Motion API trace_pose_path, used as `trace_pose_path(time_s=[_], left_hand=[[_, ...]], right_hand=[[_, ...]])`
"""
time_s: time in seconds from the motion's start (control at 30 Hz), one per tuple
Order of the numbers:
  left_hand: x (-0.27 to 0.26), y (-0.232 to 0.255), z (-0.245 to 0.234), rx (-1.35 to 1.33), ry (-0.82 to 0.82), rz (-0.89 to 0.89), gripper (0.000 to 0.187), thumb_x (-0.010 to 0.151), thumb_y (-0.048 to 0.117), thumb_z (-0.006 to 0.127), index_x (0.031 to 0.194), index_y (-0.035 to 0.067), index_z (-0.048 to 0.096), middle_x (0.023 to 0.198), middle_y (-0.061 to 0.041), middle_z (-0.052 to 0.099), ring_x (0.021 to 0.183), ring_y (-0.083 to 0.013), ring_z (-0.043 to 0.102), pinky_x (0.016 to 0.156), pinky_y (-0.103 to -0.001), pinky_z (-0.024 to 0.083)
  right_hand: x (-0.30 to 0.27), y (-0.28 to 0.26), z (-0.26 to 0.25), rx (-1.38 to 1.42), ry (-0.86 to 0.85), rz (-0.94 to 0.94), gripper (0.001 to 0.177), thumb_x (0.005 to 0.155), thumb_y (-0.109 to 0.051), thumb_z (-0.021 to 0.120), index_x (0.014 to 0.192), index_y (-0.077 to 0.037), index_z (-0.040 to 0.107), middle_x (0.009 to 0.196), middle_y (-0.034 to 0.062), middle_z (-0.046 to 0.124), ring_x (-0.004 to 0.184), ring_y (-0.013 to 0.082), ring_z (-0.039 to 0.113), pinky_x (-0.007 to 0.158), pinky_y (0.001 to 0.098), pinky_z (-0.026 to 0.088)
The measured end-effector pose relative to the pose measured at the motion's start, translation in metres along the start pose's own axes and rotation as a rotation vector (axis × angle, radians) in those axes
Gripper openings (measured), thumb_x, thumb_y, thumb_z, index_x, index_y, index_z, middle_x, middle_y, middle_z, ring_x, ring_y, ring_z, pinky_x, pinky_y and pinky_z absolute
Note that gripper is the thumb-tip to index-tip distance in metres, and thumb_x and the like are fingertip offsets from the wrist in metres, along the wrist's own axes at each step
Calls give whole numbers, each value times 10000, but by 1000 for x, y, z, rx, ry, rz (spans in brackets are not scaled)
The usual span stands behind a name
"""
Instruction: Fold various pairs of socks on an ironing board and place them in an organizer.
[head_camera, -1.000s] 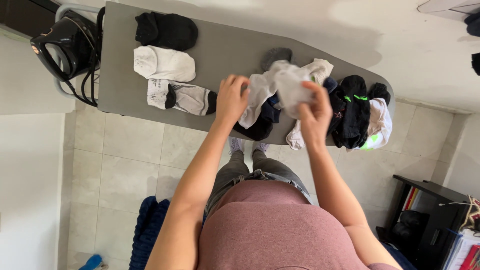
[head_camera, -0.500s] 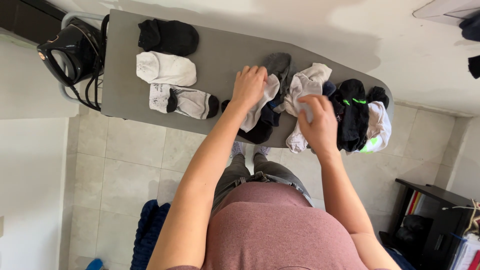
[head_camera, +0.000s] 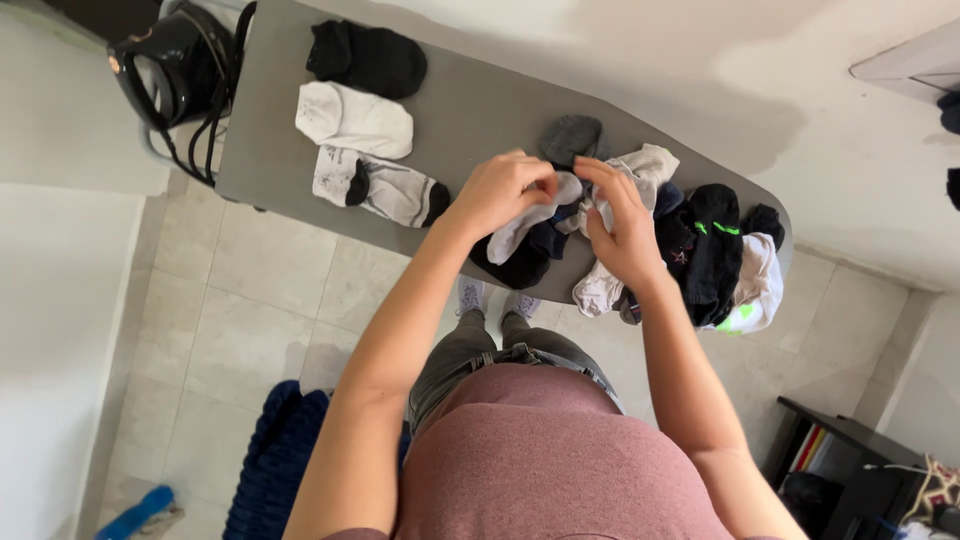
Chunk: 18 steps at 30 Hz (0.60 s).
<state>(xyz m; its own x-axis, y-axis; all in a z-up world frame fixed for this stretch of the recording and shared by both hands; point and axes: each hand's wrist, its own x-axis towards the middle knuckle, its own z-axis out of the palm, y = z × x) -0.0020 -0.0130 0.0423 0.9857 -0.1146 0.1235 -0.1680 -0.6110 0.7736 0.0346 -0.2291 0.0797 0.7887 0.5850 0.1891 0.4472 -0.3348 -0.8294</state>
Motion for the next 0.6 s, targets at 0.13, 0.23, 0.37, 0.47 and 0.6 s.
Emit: trace_pose_path(time_s=[0.13, 0.23, 0.37, 0.47, 0.6], left_hand=[[-14, 26, -22, -187, -51, -62, 118, 875, 108, 738, 951, 73, 654, 919, -26, 722, 875, -202, 702, 761, -345, 540], [-25, 29, -28, -335, 11, -111, 104, 927, 101, 696, 998, 51, 638, 911, -42, 698, 854, -192, 690, 773, -313, 539], [-40, 26, -41, -542, 104, -94, 168, 987, 125, 648, 1148, 80, 668, 1049, -24, 704, 971, -182, 668, 870, -308, 541], [-44, 37, -50, -305, 0, -133, 213, 906, 224, 759, 1053, 73, 729, 948, -31, 699, 941, -192, 645, 841, -333, 518], [-43, 29, -50, -257, -19, 73, 261, 824, 267, 821, 1003, 78, 798, 936, -12, 737, 989, -199, 591, 893, -342, 495]], right_hand=[[22, 5, -11, -26, -174, -187, 506, 854, 73, 639, 1348, -33, 616, 1341, 148, 637, 1281, 330, 589, 1114, 433, 459], [39, 13, -19, -1, -348, -142, 375, 822, -49, 734, 1188, -40, 651, 1230, 144, 644, 1181, 294, 607, 1038, 402, 477], [58, 20, -25, -61, -473, -328, 155, 851, -123, 813, 945, -20, 746, 1078, 137, 686, 1132, 290, 625, 1179, 536, 345], [69, 4, -19, 59, -522, -333, 136, 937, -168, 755, 959, -33, 749, 1032, 109, 701, 1188, 278, 603, 1050, 485, 448], [70, -15, -6, 370, -583, -306, 212, 941, -223, 753, 909, -18, 712, 936, 110, 665, 1100, 237, 603, 897, 411, 493]])
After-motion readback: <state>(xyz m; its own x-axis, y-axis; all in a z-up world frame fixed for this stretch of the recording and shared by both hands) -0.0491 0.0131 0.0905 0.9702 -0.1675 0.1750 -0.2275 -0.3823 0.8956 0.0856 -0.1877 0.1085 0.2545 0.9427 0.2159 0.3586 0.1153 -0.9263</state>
